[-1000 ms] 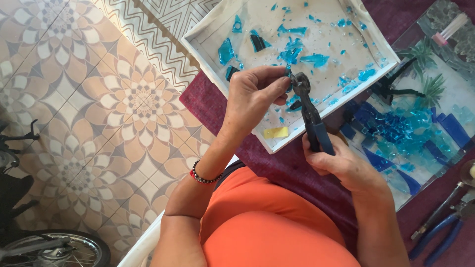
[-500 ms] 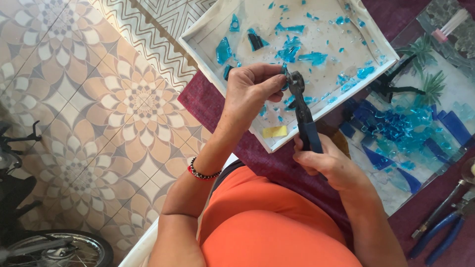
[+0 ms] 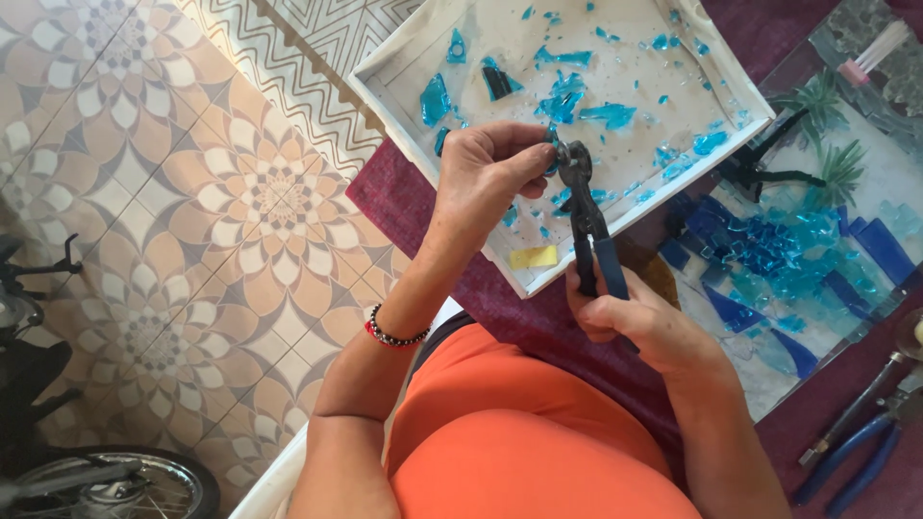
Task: Cutting small pieces of blue glass using glass nippers over a tray
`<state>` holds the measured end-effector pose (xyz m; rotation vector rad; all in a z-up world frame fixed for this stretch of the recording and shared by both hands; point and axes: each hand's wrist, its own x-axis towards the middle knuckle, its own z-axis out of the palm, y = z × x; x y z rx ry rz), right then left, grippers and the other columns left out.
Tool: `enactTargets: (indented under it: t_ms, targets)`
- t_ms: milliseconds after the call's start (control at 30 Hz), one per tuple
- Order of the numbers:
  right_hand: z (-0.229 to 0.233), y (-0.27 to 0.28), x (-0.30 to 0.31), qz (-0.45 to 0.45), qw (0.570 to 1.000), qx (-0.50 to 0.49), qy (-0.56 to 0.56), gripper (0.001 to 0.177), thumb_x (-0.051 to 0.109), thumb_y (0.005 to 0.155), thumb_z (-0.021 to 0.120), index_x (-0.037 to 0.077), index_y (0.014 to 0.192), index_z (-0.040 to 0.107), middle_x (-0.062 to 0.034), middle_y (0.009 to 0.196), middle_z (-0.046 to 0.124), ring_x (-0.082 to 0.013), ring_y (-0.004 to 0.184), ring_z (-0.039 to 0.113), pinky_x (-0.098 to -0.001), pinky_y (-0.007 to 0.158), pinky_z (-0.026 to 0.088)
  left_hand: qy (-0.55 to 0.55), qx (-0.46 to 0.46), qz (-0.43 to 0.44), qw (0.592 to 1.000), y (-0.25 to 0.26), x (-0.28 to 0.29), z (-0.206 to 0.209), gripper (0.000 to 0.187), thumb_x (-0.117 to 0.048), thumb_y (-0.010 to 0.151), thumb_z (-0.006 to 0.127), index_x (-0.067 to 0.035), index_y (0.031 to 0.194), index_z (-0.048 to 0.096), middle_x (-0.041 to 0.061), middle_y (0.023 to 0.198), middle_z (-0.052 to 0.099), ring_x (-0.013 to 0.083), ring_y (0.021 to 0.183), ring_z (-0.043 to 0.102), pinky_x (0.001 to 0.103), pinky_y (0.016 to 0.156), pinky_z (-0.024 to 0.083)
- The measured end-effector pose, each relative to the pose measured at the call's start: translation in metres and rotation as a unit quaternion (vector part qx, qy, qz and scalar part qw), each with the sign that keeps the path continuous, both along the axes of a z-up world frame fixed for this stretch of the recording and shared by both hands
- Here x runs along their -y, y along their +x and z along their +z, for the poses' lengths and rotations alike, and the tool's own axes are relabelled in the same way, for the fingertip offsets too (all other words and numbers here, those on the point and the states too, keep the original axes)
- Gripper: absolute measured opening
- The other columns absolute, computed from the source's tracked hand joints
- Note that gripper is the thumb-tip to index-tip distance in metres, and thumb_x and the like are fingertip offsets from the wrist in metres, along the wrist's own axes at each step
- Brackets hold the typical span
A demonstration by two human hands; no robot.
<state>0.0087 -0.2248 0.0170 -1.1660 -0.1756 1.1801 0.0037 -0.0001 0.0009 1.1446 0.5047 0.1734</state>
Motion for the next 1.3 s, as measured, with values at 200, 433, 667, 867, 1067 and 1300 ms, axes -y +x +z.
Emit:
enactTargets:
  t_ms: [200,433,667,867,1067,1300]
  targets:
    - [-0.004,0.0,0.001,0.016,1.0,0.013,0.005,0.019,0.0,0.077,0.061,-0.001,0.096,0.06,0.0018,0.069,0.038,-0.0041,0.062,0.034,-0.0268,0.05,0.033,0.008,0.0,0.002,1.0,-0.001,0.0,0.001,0.025,-0.002,0.087,0.074,0.01,0.109,0.074,0.023,0.082,0.076,0.0206,0.069,0.076,0.031,0.064,0.068]
    - [-0.007,0.004,0.006,0.014,0.999,0.029,-0.017,0.014,0.0,0.079,0.062,-0.001,0.093,0.062,0.0018,0.065,0.04,-0.0063,0.058,0.035,-0.0288,0.047,0.031,0.013,-0.005,0.007,1.0,-0.002,0.0,0.004,0.024,-0.003,0.087,0.074,0.009,0.108,0.074,0.022,0.082,0.076,0.0198,0.069,0.075,0.03,0.063,0.068]
    - [-0.013,-0.001,0.004,-0.013,0.999,0.024,-0.029,0.012,0.001,0.083,0.066,-0.002,0.094,0.061,-0.0031,0.057,0.045,-0.0082,0.051,0.039,-0.0289,0.043,0.032,-0.004,-0.007,0.007,1.0,0.001,0.002,-0.004,0.024,-0.002,0.087,0.073,0.01,0.108,0.074,0.022,0.083,0.076,0.0204,0.07,0.076,0.031,0.064,0.069]
    - [-0.015,-0.001,0.005,-0.023,0.999,0.024,-0.04,0.011,0.001,0.084,0.067,-0.001,0.093,0.061,-0.0051,0.055,0.044,-0.0096,0.05,0.04,-0.0277,0.042,0.034,-0.021,-0.01,0.011,1.0,0.001,0.002,-0.005,0.024,-0.002,0.087,0.073,0.01,0.107,0.074,0.022,0.082,0.076,0.02,0.069,0.076,0.03,0.063,0.068]
    - [-0.003,0.0,-0.001,-0.011,0.999,0.026,-0.03,0.011,0.004,0.084,0.068,0.0,0.092,0.062,-0.0025,0.057,0.043,-0.0069,0.052,0.039,-0.0266,0.044,0.033,-0.022,-0.011,0.01,1.0,0.005,0.0,-0.003,0.024,-0.002,0.085,0.074,0.011,0.106,0.074,0.022,0.08,0.075,0.0197,0.066,0.075,0.03,0.062,0.068]
    - [-0.004,0.001,0.003,0.024,0.999,-0.003,0.022,0.019,0.004,0.083,0.067,-0.001,0.101,0.062,0.0039,0.071,0.041,-0.0034,0.064,0.032,-0.0266,0.053,0.032,-0.009,-0.015,0.017,1.0,0.004,0.001,-0.003,0.023,-0.002,0.083,0.074,0.01,0.103,0.075,0.02,0.074,0.074,0.0168,0.062,0.073,0.027,0.058,0.066]
